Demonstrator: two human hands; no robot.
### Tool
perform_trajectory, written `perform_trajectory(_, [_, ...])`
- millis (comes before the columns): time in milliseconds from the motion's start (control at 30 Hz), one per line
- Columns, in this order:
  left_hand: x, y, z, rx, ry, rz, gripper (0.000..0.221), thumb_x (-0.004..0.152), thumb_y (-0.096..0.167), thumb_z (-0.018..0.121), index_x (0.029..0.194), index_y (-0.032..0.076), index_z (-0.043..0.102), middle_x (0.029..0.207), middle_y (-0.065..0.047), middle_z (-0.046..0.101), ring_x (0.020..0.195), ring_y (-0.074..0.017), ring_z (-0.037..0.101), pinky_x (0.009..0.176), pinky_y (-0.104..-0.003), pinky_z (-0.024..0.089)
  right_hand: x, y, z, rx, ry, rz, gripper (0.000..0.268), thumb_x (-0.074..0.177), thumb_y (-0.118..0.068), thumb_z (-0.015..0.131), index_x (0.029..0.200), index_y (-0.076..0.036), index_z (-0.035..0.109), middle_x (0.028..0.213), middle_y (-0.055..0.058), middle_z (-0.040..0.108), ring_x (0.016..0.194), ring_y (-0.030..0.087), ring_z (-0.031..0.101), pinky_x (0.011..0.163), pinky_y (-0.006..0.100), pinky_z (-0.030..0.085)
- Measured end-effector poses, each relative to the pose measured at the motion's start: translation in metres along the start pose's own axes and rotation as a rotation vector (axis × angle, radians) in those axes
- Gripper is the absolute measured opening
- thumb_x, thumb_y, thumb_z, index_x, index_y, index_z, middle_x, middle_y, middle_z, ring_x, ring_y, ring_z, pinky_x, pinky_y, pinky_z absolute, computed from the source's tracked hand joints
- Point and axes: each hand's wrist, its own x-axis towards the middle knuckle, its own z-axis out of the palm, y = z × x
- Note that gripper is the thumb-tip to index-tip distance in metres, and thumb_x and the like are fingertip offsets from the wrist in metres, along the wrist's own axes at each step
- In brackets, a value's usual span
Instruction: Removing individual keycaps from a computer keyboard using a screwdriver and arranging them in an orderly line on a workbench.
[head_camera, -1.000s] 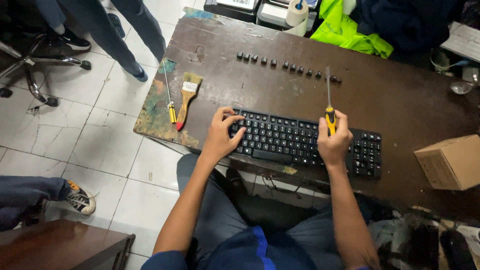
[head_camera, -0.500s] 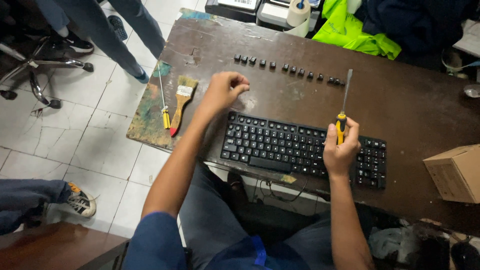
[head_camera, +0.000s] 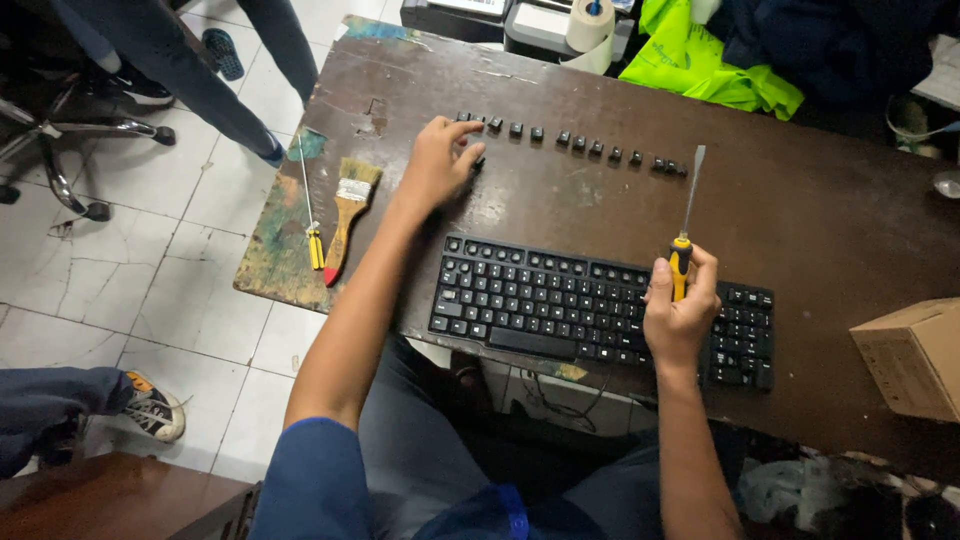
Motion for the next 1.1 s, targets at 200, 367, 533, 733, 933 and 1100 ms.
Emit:
perform_trajectory(200, [-0.047, 0.02, -0.018, 0.204, 0.04, 0.164, 0.045, 0.097, 0.01, 0.069, 0.138, 0.028, 0.073, 0.101, -0.006, 0.058, 0.088, -0.0329, 0.073, 0.076, -0.05, 0.064, -0.001, 0.001, -0.001, 0.007, 0.009, 0.008, 0.028, 0.112, -0.019, 0.064, 0.131, 0.002, 0.062, 0.065, 0.015, 0.062, 0.056, 0.026, 0.064, 0.058, 0.038, 0.049])
perform_trajectory(367, [-0.02, 0.017, -0.027, 0.191, -0.095, 0.261, 0.037, 0.093, 0.015, 0.081, 0.129, 0.02, 0.077, 0.114, -0.013, 0.065, 0.109, -0.0435, 0.071, 0.096, -0.053, 0.06, -0.001, -0.008, -0.003, 0.026, -0.027, 0.03, 0.031, 0.114, -0.022, 0.061, 0.135, 0.0, 0.061, 0.069, 0.011, 0.064, 0.057, 0.024, 0.064, 0.056, 0.035, 0.048])
perform_trajectory(533, [-0.006, 0.021, -0.019, 0.19, -0.129, 0.165, 0.024, 0.094, 0.02, 0.082, 0.118, 0.017, 0.083, 0.105, -0.01, 0.07, 0.101, -0.0375, 0.075, 0.091, -0.049, 0.061, -0.001, -0.001, -0.001, 0.029, -0.004, 0.001, 0.031, 0.113, -0.021, 0.062, 0.133, 0.003, 0.061, 0.068, 0.013, 0.064, 0.056, 0.023, 0.064, 0.056, 0.035, 0.048])
perform_trajectory(733, [0.002, 0.012, -0.011, 0.217, -0.059, 0.091, 0.022, 0.095, 0.025, 0.083, 0.116, 0.018, 0.083, 0.098, -0.006, 0.068, 0.093, -0.0345, 0.076, 0.081, -0.051, 0.063, -0.001, 0.0, 0.001, 0.03, -0.004, 0.004, 0.031, 0.112, -0.019, 0.063, 0.132, 0.004, 0.062, 0.064, 0.013, 0.062, 0.054, 0.025, 0.063, 0.055, 0.037, 0.048])
perform_trajectory(933, [0.004, 0.009, -0.006, 0.208, -0.052, 0.085, 0.022, 0.096, 0.025, 0.081, 0.117, 0.017, 0.081, 0.099, -0.007, 0.066, 0.093, -0.0397, 0.075, 0.081, -0.055, 0.063, 0.001, -0.001, 0.0, 0.027, -0.008, 0.028, 0.03, 0.112, -0.02, 0.063, 0.132, 0.003, 0.062, 0.064, 0.012, 0.063, 0.054, 0.023, 0.063, 0.055, 0.035, 0.048])
perform_trajectory(1100, [0.005, 0.009, -0.008, 0.194, -0.057, 0.084, 0.023, 0.095, 0.025, 0.082, 0.118, 0.019, 0.081, 0.101, -0.007, 0.066, 0.095, -0.0391, 0.075, 0.081, -0.056, 0.063, 0.001, 0.001, 0.001, 0.027, -0.01, 0.015, 0.029, 0.112, -0.019, 0.064, 0.132, 0.003, 0.062, 0.063, 0.012, 0.062, 0.054, 0.023, 0.063, 0.055, 0.035, 0.048])
